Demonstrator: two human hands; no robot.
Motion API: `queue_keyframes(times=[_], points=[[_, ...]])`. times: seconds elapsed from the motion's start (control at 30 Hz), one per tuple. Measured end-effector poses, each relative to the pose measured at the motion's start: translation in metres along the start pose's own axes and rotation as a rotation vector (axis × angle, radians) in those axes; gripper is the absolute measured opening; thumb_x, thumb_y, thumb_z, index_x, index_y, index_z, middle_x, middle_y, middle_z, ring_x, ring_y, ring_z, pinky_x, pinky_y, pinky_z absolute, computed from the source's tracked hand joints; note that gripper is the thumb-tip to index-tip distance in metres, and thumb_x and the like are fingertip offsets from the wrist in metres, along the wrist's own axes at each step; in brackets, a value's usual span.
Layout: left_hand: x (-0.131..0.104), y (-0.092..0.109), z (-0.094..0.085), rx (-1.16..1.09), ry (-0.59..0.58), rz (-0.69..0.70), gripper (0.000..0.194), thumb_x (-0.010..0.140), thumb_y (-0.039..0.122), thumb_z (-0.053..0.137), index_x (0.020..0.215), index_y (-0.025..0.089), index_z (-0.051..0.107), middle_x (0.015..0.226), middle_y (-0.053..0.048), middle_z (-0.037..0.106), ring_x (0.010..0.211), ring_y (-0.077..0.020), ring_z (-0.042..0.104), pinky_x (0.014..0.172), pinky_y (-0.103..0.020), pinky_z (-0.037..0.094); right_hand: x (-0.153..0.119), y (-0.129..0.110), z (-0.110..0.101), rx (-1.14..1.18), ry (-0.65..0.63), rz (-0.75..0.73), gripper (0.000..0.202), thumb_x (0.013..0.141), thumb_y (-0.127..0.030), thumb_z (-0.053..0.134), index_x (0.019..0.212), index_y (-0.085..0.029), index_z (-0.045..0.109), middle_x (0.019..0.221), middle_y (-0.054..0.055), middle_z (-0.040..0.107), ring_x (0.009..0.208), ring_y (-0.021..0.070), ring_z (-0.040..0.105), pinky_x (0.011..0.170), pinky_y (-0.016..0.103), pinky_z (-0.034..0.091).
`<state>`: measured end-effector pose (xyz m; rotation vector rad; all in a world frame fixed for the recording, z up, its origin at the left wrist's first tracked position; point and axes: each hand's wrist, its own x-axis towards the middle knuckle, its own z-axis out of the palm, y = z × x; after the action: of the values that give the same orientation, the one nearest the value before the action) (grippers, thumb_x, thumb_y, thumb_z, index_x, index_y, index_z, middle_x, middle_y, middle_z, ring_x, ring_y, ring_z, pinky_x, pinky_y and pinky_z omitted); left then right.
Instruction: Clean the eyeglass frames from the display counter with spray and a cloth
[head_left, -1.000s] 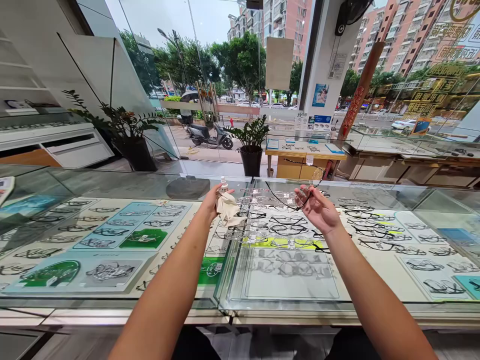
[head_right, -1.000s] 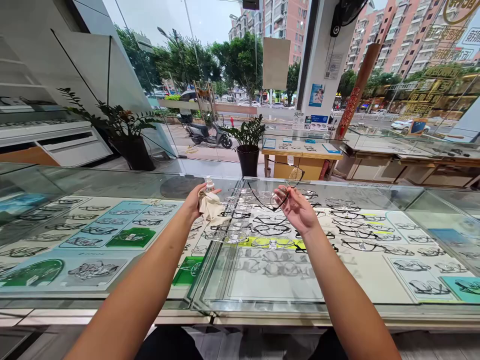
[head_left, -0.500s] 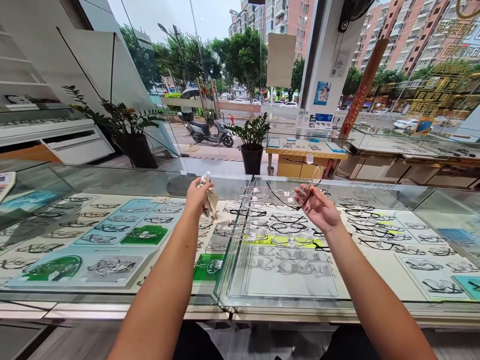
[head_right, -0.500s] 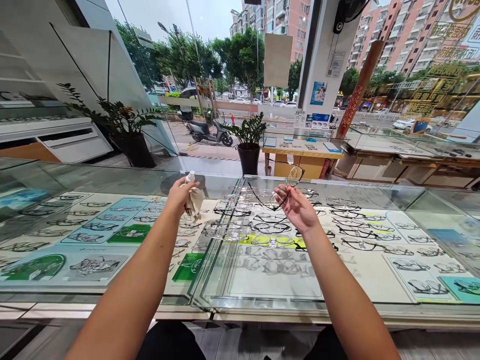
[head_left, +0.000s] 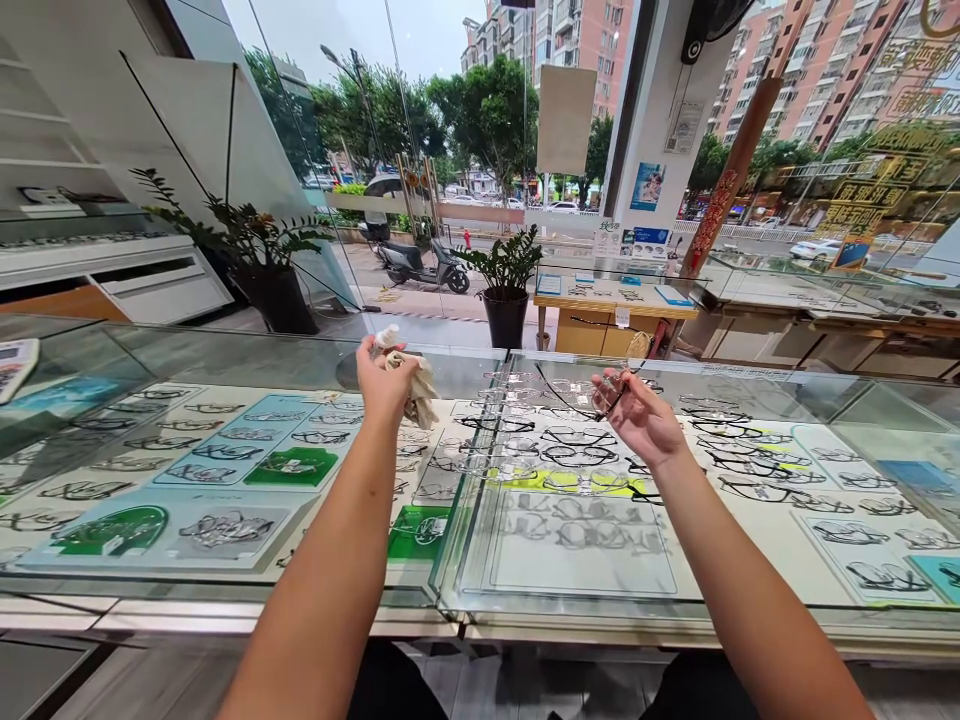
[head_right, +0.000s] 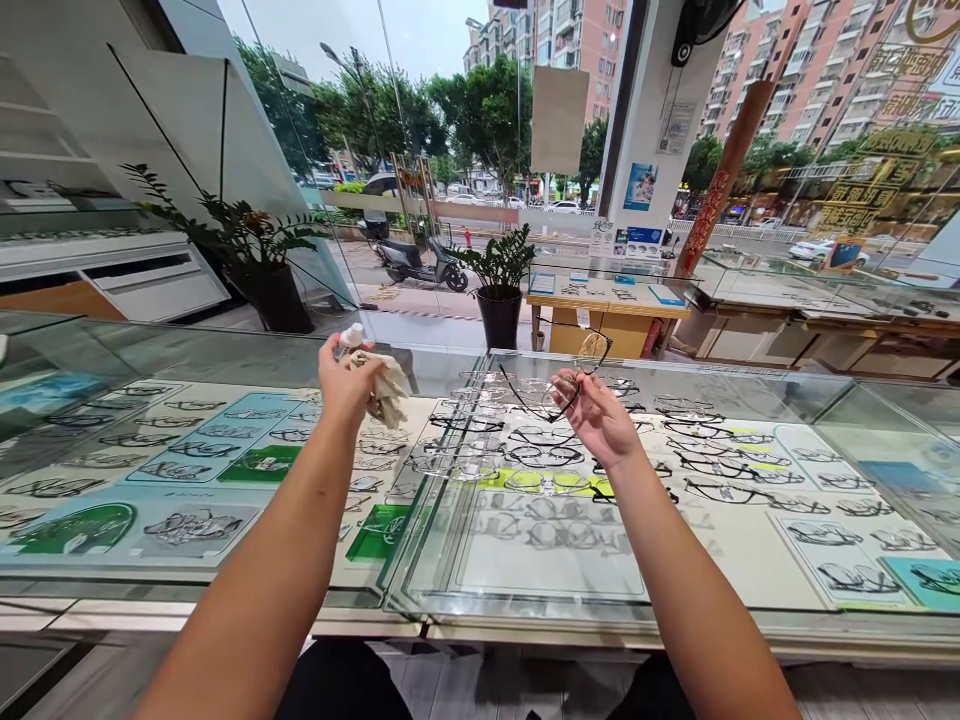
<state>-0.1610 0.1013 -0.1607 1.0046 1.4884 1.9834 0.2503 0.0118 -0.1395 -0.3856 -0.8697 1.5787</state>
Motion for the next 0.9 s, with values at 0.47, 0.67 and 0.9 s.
queue_keyframes(times=[0.47,0.67,0.9], points=[[-0.035,0.085,-0.007,-0.163,-0.016,0.525,0.11,0.07,0.014,0.076,0.164,0.014,0.019,0.153,-0.018,0.062,0.126,-0.0212,0.067,0.085,-0.023,0.06,-0.003,-0.003,0.003,-0.017,-0.011,-0.002,0.017,0.084,-0.035,0.09,0.09,-0.028,0.076,0.114,-0.002,0.083,0.117,0.0185,0.077,0.111,0.036,0.058],[-0.031,0.077,-0.011,-0.058,0.041,0.403,0.1,0.075,0.011,0.081,0.159,0.022,0.028,0.151,-0.015,0.061,0.128,-0.0264,0.066,0.099,-0.035,0.059,-0.003,-0.002,0.004,-0.026,-0.019,-0.003,0.018,0.083,-0.035,0.091,0.09,-0.028,0.076,0.114,-0.001,0.083,0.116,0.0192,0.077,0.113,0.037,0.058],[-0.013,0.031,-0.009,0.09,0.127,0.274,0.086,0.074,0.019,0.087,0.148,0.021,0.043,0.136,-0.012,0.065,0.126,-0.0269,0.066,0.099,-0.034,0.056,-0.004,-0.003,0.008,-0.019,-0.019,-0.002,0.018,0.082,-0.034,0.091,0.089,-0.027,0.077,0.113,-0.002,0.082,0.114,0.0173,0.077,0.106,0.032,0.06]])
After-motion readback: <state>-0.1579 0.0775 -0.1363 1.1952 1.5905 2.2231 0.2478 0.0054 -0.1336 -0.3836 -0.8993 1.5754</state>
